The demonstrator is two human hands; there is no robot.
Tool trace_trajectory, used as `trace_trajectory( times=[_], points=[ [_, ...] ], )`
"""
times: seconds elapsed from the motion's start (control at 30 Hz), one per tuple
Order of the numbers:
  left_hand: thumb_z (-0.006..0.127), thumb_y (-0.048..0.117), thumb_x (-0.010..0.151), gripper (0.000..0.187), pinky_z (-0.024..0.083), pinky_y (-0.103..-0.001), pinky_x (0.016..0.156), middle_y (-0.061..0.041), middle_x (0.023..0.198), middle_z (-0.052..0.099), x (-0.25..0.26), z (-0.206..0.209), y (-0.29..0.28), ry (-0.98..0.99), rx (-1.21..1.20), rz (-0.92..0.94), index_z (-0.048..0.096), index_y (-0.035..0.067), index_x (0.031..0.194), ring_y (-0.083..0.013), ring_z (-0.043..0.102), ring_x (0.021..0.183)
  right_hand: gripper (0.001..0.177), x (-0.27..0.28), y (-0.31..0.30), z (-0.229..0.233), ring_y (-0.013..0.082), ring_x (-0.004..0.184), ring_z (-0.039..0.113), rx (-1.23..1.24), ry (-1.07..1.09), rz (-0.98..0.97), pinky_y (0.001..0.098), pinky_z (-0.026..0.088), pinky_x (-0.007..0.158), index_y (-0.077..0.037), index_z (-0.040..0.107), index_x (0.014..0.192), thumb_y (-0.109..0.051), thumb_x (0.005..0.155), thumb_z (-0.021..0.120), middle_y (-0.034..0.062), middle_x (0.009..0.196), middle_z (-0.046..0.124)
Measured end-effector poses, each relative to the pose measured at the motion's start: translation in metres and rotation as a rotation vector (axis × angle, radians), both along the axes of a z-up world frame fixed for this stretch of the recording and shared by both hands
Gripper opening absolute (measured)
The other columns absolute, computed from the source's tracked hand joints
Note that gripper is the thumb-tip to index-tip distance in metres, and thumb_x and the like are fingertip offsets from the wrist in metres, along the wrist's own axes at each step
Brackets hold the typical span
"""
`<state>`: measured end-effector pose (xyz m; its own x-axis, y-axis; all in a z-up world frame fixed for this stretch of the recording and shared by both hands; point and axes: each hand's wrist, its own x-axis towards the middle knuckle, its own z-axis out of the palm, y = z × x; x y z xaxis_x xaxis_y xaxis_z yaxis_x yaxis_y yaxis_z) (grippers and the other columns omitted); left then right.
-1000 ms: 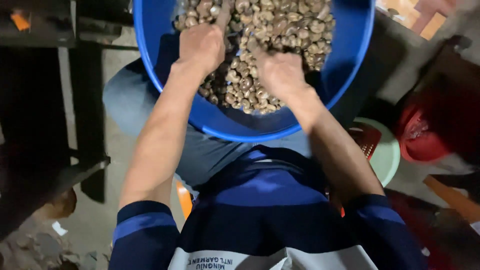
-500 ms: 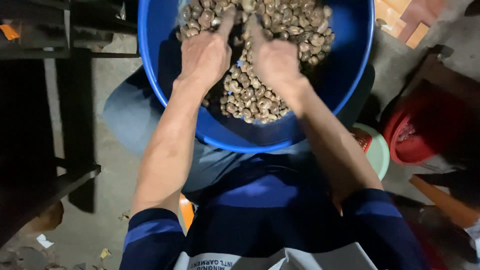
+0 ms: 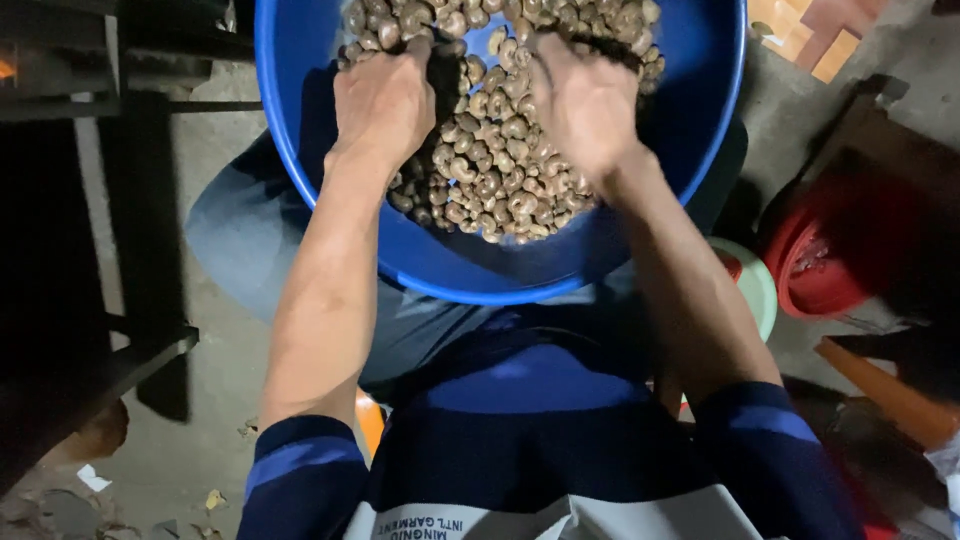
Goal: Sifting through a large bowl of nuts by hand to inspect or sort them.
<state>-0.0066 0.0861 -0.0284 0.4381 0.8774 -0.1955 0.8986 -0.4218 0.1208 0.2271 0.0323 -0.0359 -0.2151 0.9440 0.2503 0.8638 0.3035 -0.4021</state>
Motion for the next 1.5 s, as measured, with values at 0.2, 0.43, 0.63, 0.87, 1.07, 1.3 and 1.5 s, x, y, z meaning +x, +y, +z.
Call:
trace_trajectory(
  times=[0.2, 0.43, 0.63, 0.87, 1.07, 1.3, 1.5],
  points=[
    [0.065, 0.008, 0.090, 0.037, 0.056, -0.055, 0.069, -0.021, 0.081, 0.074, 0.017, 0.018, -0.004, -0.201, -0.106, 0.018, 0.070, 0.006, 0.126, -0.0446, 0.070, 0.068, 0.025, 0.001, 0.028, -0.019, 0.0332, 0.062, 0.069, -0.095, -0.146, 0.028, 0.0446, 0.053, 0.056, -0.008, 0.070, 0.114, -0.017, 0.091, 0.071, 0.0121, 0.093, 0.076],
    [0.067, 0.012, 0.093, 0.027, 0.055, -0.054, 0.067, -0.018, 0.081, 0.075, 0.015, 0.013, -0.001, -0.246, -0.045, 0.038, 0.069, 0.007, 0.119, -0.0447, 0.070, 0.069, 0.035, -0.009, 0.044, -0.045, 0.0188, 0.040, 0.061, -0.032, -0.430, 0.089, 0.0342, 0.048, 0.038, -0.005, 0.067, 0.123, -0.026, 0.096, 0.069, 0.0032, 0.058, 0.066],
    [0.068, 0.008, 0.090, 0.026, 0.054, -0.050, 0.064, -0.013, 0.077, 0.074, 0.027, 0.005, 0.001, -0.285, -0.041, -0.049, 0.067, 0.010, 0.115, -0.0380, 0.069, 0.063, 0.027, 0.023, 0.031, -0.003, 0.0352, 0.063, 0.073, -0.288, -0.078, -0.044, 0.0475, 0.057, 0.058, -0.002, 0.070, 0.123, -0.024, 0.106, 0.065, 0.0165, 0.089, 0.076],
    [0.055, -0.007, 0.093, 0.053, 0.062, -0.055, 0.069, -0.021, 0.096, 0.076, 0.071, -0.011, -0.004, -0.276, -0.155, -0.205, 0.058, 0.007, 0.143, -0.0302, 0.066, 0.056, 0.046, 0.059, -0.015, 0.010, 0.0343, 0.044, 0.059, -0.055, -0.089, -0.106, 0.0428, 0.046, 0.041, 0.004, 0.058, 0.145, -0.018, 0.105, 0.067, 0.0187, 0.071, 0.070],
    [0.063, 0.017, 0.104, 0.025, 0.056, -0.060, 0.084, -0.010, 0.071, 0.068, 0.071, -0.020, 0.002, -0.180, -0.237, -0.081, 0.066, 0.009, 0.128, -0.0283, 0.064, 0.056, 0.047, 0.061, -0.053, -0.036, 0.0023, 0.037, 0.029, 0.005, -0.533, -0.091, 0.0192, 0.024, 0.031, 0.001, 0.054, 0.148, -0.031, 0.116, 0.068, -0.0133, 0.054, 0.042],
    [0.072, 0.013, 0.099, 0.026, 0.054, -0.033, 0.045, -0.006, 0.068, 0.067, 0.052, -0.036, 0.005, -0.313, 0.023, -0.054, 0.065, 0.006, 0.123, -0.0175, 0.055, 0.044, 0.078, 0.049, -0.068, -0.033, 0.0052, 0.055, 0.022, 0.345, -1.258, -0.166, 0.0175, 0.028, 0.063, 0.010, 0.042, 0.153, -0.064, 0.130, 0.049, -0.0079, 0.069, 0.027],
    [0.071, 0.001, 0.093, 0.011, 0.059, -0.030, 0.042, -0.015, 0.090, 0.080, 0.065, -0.028, -0.006, -0.439, 0.137, -0.129, 0.072, 0.003, 0.103, -0.0203, 0.066, 0.048, 0.023, 0.033, -0.061, 0.005, 0.0173, 0.035, 0.051, -0.162, -0.047, -0.216, 0.0307, 0.038, 0.032, 0.004, 0.051, 0.118, -0.010, 0.105, 0.062, 0.0053, 0.059, 0.061]
  ],
)
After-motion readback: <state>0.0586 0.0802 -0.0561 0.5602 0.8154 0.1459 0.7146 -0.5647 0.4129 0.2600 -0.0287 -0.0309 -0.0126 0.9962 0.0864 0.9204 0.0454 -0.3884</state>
